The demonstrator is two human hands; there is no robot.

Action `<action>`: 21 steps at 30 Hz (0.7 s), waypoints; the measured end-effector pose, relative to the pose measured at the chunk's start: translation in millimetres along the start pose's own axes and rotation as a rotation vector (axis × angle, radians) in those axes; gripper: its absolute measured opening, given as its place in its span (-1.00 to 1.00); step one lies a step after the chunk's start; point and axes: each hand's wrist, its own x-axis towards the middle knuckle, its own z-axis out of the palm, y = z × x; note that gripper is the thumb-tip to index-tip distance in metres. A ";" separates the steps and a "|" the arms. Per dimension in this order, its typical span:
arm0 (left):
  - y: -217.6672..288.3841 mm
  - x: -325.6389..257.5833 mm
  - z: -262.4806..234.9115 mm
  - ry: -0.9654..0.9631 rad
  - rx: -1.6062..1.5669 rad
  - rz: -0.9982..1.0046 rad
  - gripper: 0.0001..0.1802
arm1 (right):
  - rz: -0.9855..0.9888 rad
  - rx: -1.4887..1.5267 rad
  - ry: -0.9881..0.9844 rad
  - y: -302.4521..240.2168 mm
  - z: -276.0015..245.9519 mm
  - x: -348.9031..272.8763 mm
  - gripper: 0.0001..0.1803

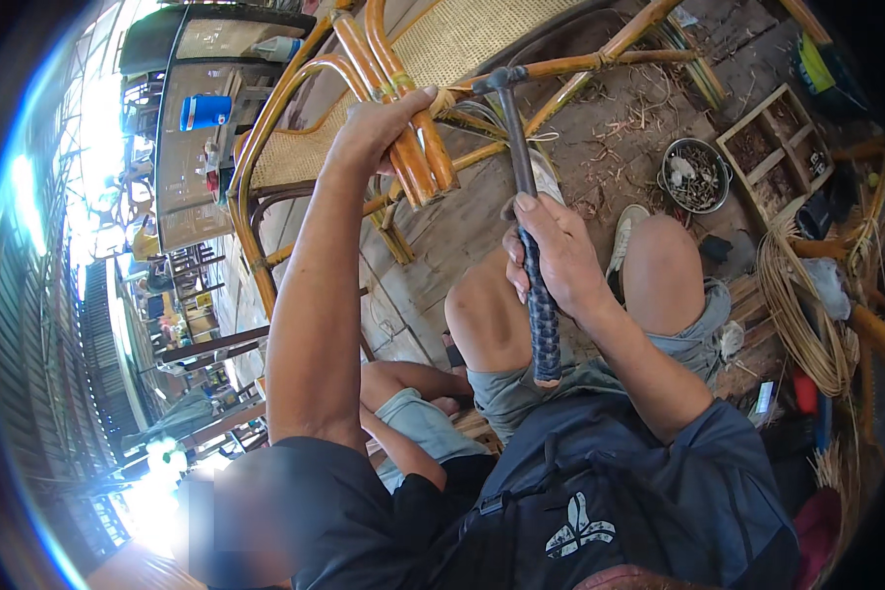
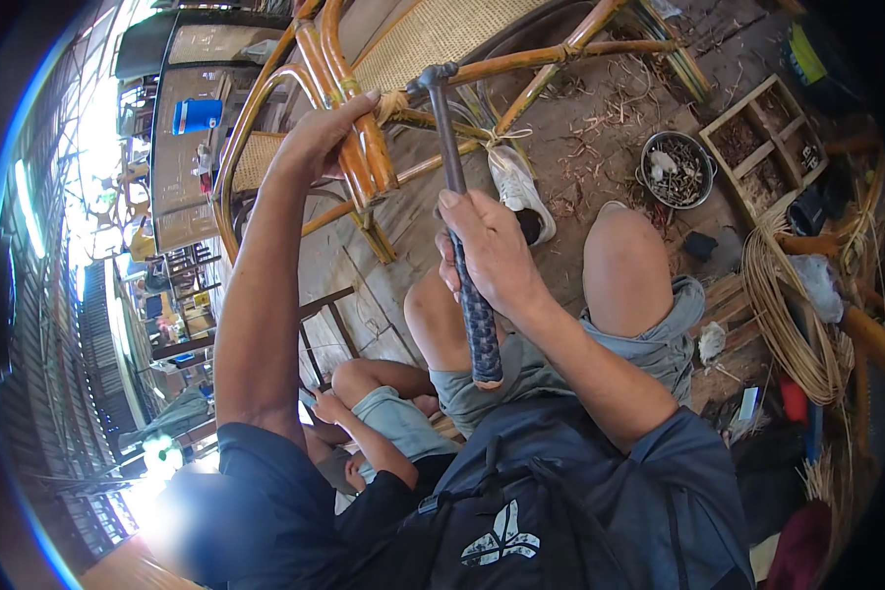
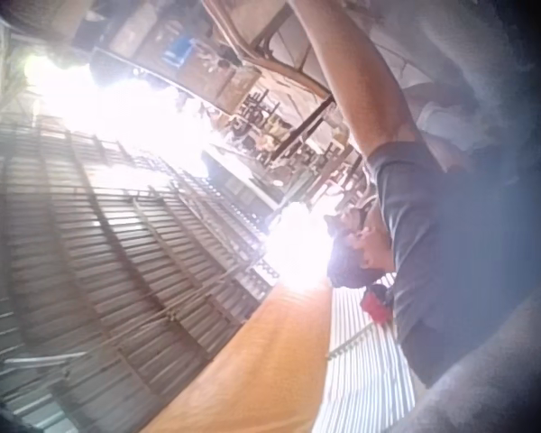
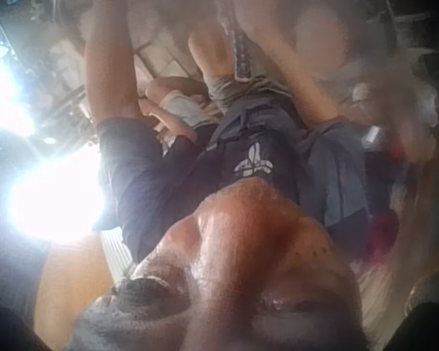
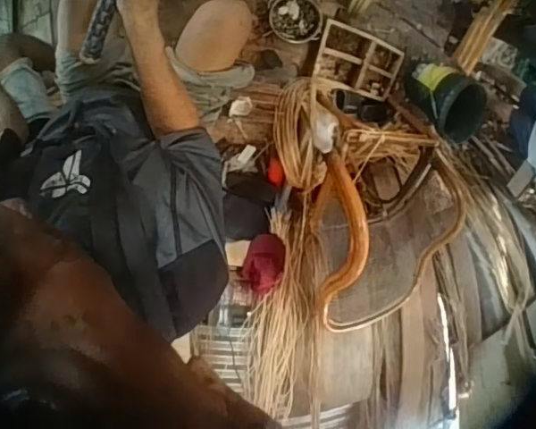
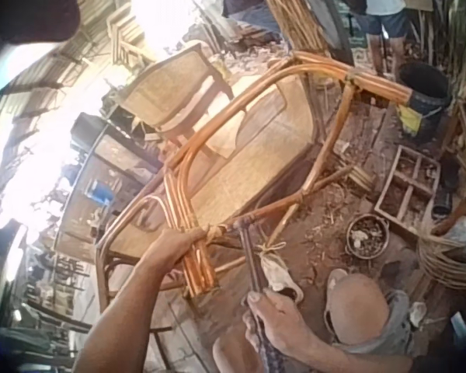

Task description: Applying glue, wrapping joints with rattan strips, and using tools to secure and finish a rattan chair.

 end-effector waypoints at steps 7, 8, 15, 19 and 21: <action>8.5 -0.9 1.6 0.009 0.037 -0.011 -0.47 | 0.016 0.019 0.004 3.3 1.2 2.5 -0.69; 8.4 -0.7 2.4 0.017 0.030 -0.013 -0.50 | 0.023 -0.013 -0.010 4.3 1.5 3.3 -0.68; 9.2 0.3 4.5 0.072 0.062 -0.032 -0.50 | -0.051 0.025 0.046 8.6 0.9 6.2 -0.65; 7.7 -1.0 3.7 0.058 0.059 -0.005 -0.51 | 0.097 -0.011 -0.066 2.6 3.0 7.4 -0.65; 6.4 -3.7 1.3 0.065 0.041 -0.001 -0.50 | 0.053 0.016 -0.028 7.9 4.4 5.5 -0.64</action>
